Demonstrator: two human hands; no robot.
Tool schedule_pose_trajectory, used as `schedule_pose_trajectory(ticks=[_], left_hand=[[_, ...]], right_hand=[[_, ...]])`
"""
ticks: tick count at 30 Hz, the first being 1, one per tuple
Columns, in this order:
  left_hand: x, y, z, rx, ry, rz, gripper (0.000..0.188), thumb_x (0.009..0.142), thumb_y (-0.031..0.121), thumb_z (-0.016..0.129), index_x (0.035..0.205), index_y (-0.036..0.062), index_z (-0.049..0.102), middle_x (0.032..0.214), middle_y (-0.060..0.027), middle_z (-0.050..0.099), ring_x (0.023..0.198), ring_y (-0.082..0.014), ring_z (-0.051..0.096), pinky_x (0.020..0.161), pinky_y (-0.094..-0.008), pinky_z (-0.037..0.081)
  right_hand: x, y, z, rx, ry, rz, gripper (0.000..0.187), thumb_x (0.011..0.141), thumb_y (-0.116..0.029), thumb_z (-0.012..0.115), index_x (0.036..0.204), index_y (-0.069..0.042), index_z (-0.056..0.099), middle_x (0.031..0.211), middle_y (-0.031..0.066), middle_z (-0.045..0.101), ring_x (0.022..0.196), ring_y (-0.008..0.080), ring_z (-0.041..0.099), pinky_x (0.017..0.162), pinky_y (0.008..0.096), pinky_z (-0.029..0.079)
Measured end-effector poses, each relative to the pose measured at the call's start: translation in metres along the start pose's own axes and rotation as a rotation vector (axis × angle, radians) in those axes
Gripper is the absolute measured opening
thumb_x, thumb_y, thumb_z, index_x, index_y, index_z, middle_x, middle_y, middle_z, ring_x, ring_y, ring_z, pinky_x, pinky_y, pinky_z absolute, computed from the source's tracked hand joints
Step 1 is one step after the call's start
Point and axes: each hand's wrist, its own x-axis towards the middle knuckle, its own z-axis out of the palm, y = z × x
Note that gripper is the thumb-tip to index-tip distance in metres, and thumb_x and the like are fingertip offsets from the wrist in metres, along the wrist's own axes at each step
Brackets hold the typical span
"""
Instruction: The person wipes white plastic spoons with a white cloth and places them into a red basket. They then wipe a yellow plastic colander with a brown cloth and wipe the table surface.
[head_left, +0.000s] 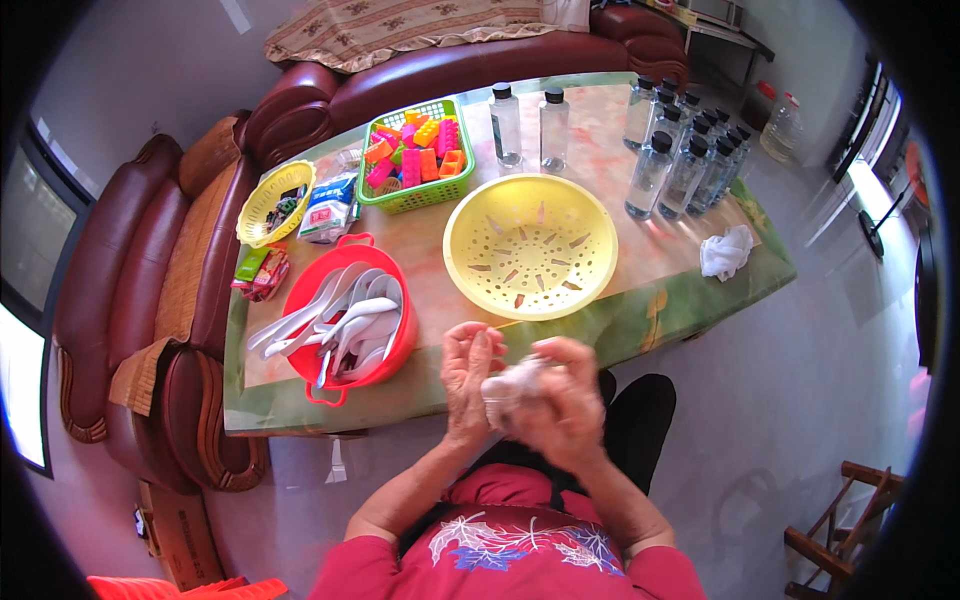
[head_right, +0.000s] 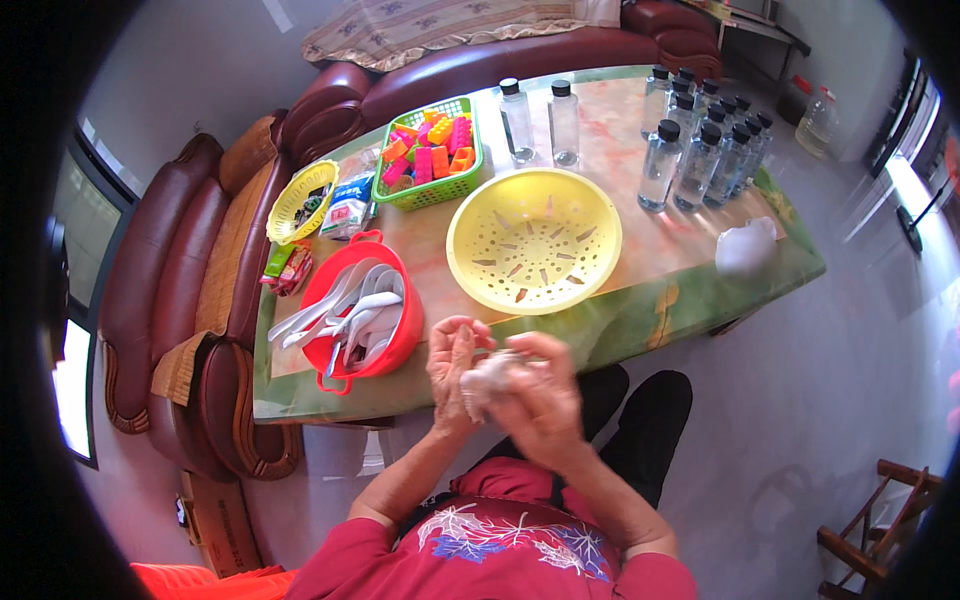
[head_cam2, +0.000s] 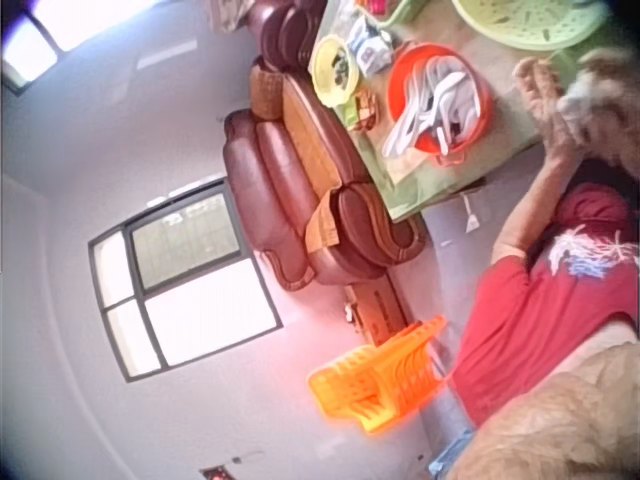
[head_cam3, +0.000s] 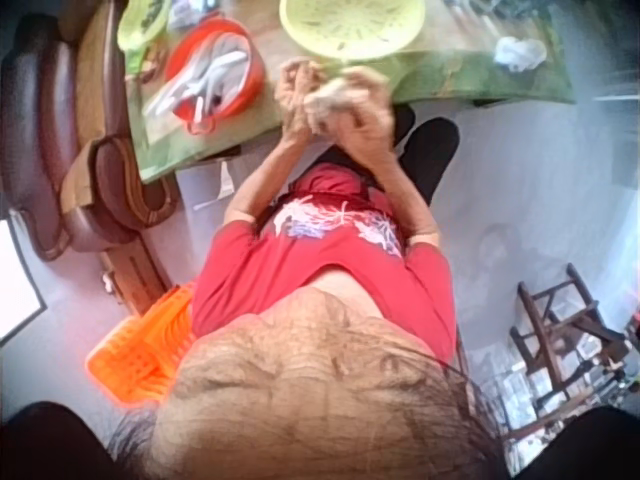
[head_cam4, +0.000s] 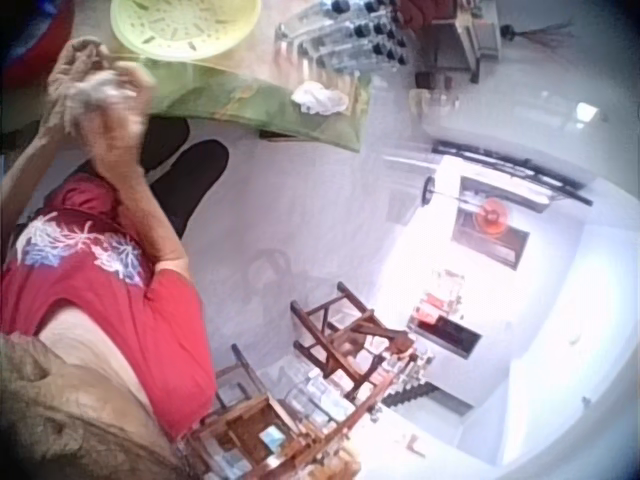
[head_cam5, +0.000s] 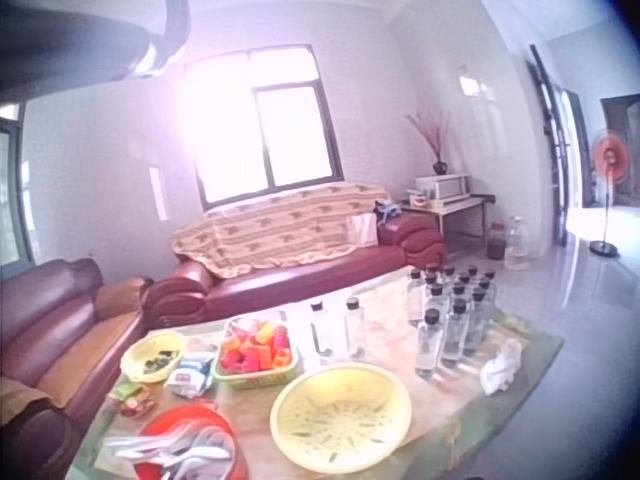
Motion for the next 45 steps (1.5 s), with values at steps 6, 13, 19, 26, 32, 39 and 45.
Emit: schedule_pose_trajectory(ticks=[6, 13, 19, 26, 32, 39, 45], left_hand=[[-0.019, 0.020, 0.016, 0.154, -0.364, -0.026, 0.027, 0.098, 0.023, 0.046, 0.115, 0.0024, 0.050, 0.099, -0.0045, 0.058, 0.092, -0.0103, 0.056, 0.081, -0.0237, 0.047], [-0.010, -0.002, -0.014, 0.163, -0.219, -0.429, 0.034, 0.095, 0.015, 0.052, 0.126, 0.0062, 0.043, 0.111, -0.0166, 0.060, 0.092, -0.0247, 0.064, 0.068, -0.0338, 0.056], [0.049, -0.013, -0.010, 0.021, -0.016, -0.539, 0.055, 0.091, 0.035, 0.059, 0.123, 0.0039, 0.027, 0.111, -0.0256, 0.051, 0.081, -0.0319, 0.066, 0.056, -0.0373, 0.057], [0.080, -0.037, -0.010, 0.008, -0.024, -0.369, 0.036, 0.088, 0.013, 0.045, 0.118, -0.0061, 0.044, 0.097, -0.0203, 0.063, 0.071, -0.0294, 0.066, 0.054, -0.0362, 0.058], [0.061, 0.004, -0.018, -0.165, -0.045, -0.354, 0.034, 0.088, 0.012, 0.044, 0.117, -0.0039, 0.045, 0.098, -0.0186, 0.064, 0.074, -0.0284, 0.067, 0.055, -0.0369, 0.057], [0.055, 0.009, -0.028, -0.094, 0.030, -0.353, 0.033, 0.088, 0.011, 0.047, 0.118, -0.0017, 0.045, 0.100, -0.0174, 0.063, 0.078, -0.0285, 0.067, 0.055, -0.0367, 0.057], [0.065, -0.015, -0.031, -0.001, 0.097, -0.274, 0.032, 0.091, 0.014, 0.048, 0.119, -0.0011, 0.045, 0.102, -0.0164, 0.063, 0.078, -0.0272, 0.067, 0.056, -0.0361, 0.057]], right_hand=[[-0.003, 0.010, 0.022, -0.149, 0.087, -0.064, 0.039, 0.081, -0.008, 0.061, 0.118, 0.004, 0.053, 0.123, 0.0217, 0.044, 0.109, 0.0355, 0.049, 0.093, 0.0416, 0.041], [0.005, 0.062, -0.059, 0.202, 0.635, 0.642, 0.035, 0.095, -0.020, 0.051, 0.125, -0.001, 0.047, 0.107, 0.0093, 0.054, 0.094, 0.0169, 0.054, 0.079, 0.0292, 0.047], [-0.031, 0.108, -0.034, -1.244, -0.007, 0.147, 0.038, 0.078, -0.012, 0.057, 0.115, 0.000, 0.058, 0.127, 0.0164, 0.044, 0.111, 0.0361, 0.042, 0.092, 0.0481, 0.039], [-0.037, 0.075, -0.024, -0.453, -0.416, -0.004, 0.041, 0.070, 0.002, 0.062, 0.110, -0.002, 0.061, 0.117, 0.0158, 0.050, 0.101, 0.0347, 0.049, 0.087, 0.0402, 0.045], [-0.005, 0.075, 0.005, -0.610, -0.232, -0.100, 0.036, 0.074, -0.002, 0.059, 0.110, -0.004, 0.057, 0.113, 0.0176, 0.051, 0.099, 0.0344, 0.050, 0.083, 0.0410, 0.046], [-0.025, 0.094, 0.015, -0.595, -0.391, -0.281, 0.034, 0.073, -0.007, 0.057, 0.107, -0.006, 0.058, 0.110, 0.0160, 0.052, 0.098, 0.0335, 0.051, 0.086, 0.0412, 0.045], [-0.005, 0.125, -0.082, -0.931, -0.110, 0.178, 0.039, 0.076, -0.002, 0.055, 0.115, -0.003, 0.059, 0.113, 0.0190, 0.050, 0.106, 0.0349, 0.048, 0.090, 0.0409, 0.043]])
